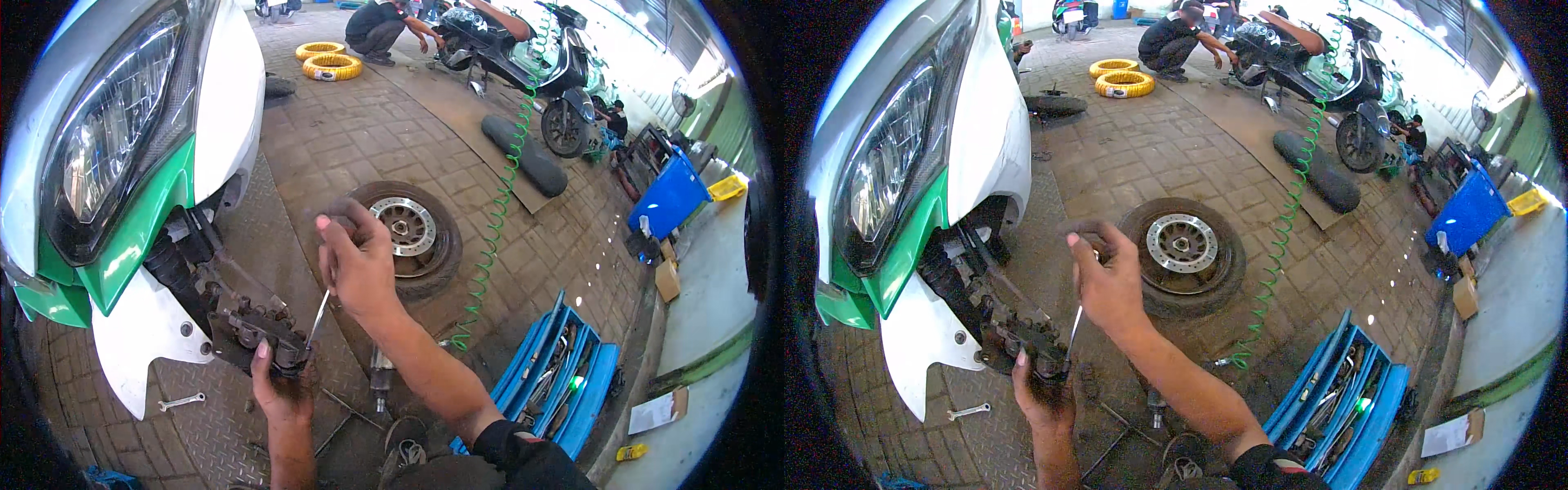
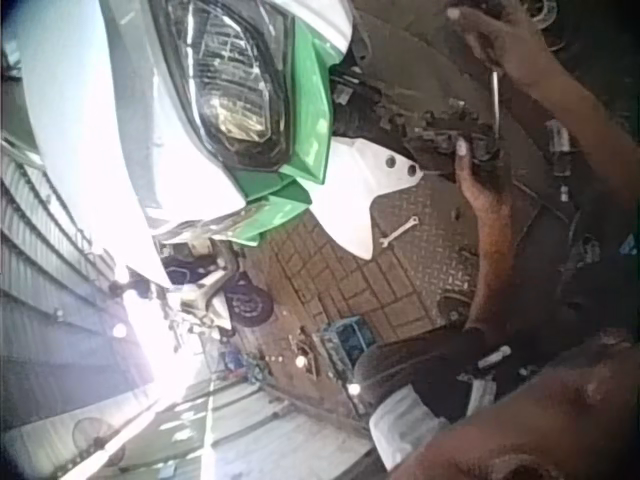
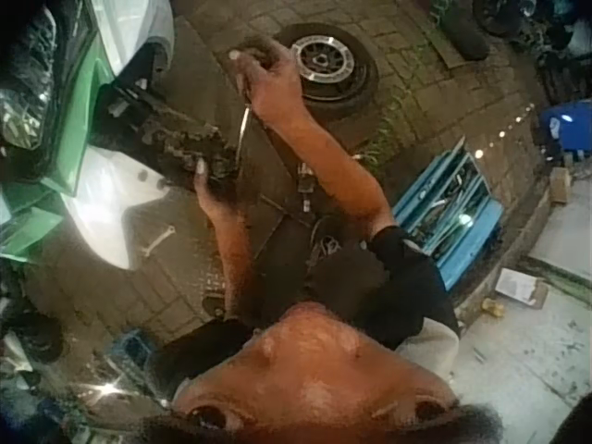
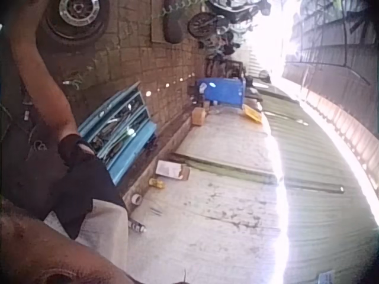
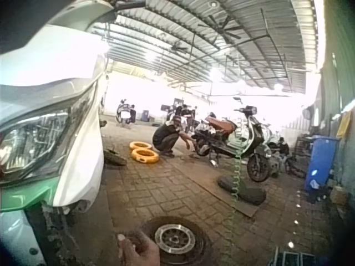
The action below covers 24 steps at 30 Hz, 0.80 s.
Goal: The person works on the front brake assembly of a white and green scooter, first removing the brake caliper by hand and then using an Allen key to loosen components within the caliper. The person reaches into a blue metal toolbox to retrieve and return tools while working on the brake parts.
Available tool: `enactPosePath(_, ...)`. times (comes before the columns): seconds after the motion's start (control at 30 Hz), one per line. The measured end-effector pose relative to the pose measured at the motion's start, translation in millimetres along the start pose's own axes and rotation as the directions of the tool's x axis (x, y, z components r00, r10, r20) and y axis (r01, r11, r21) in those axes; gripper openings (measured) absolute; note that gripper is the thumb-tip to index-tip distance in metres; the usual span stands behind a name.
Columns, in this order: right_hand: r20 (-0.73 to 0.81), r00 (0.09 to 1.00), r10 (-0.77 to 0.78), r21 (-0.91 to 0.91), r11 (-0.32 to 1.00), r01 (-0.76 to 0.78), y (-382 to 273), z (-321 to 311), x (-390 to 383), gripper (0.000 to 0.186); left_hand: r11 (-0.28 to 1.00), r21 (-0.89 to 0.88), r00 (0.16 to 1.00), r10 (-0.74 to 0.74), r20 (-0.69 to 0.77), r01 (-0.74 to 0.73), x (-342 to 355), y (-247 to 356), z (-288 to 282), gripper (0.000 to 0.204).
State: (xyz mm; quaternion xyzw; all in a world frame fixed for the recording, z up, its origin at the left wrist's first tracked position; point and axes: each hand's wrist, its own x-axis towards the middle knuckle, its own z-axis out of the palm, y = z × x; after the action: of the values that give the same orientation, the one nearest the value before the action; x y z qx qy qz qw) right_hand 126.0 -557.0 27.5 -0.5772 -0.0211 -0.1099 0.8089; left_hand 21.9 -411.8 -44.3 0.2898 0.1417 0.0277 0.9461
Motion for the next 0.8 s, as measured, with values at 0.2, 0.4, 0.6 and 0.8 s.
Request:
enactPosePath(0.2,0.418,0.907,0.048,0.411,0.880,-0.236,14,-29,10,0.036,0.999,0.048,1.000,0.004,-0.010,-0.003,1,-2,-1,0.050)
enactPosePath(0.4,0.709,0.664,-0.237,0.671,0.516,-0.533,53,-28,31,0.037,0.998,-0.032,0.998,-0.047,0.040,0.049,2,3,-6,0.051)
enactPosePath(0.6,0.670,0.606,-0.428,0.737,0.480,-0.476,64,2,58,0.032,0.996,-0.077,0.998,-0.053,0.026,0.054,1,2,-1,0.055)
enactPosePath(0.8,0.309,0.903,-0.298,-0.030,0.946,0.322,3,-4,27,0.016,0.989,-0.149,0.998,-0.012,0.058,0.020,8,8,5,0.054)
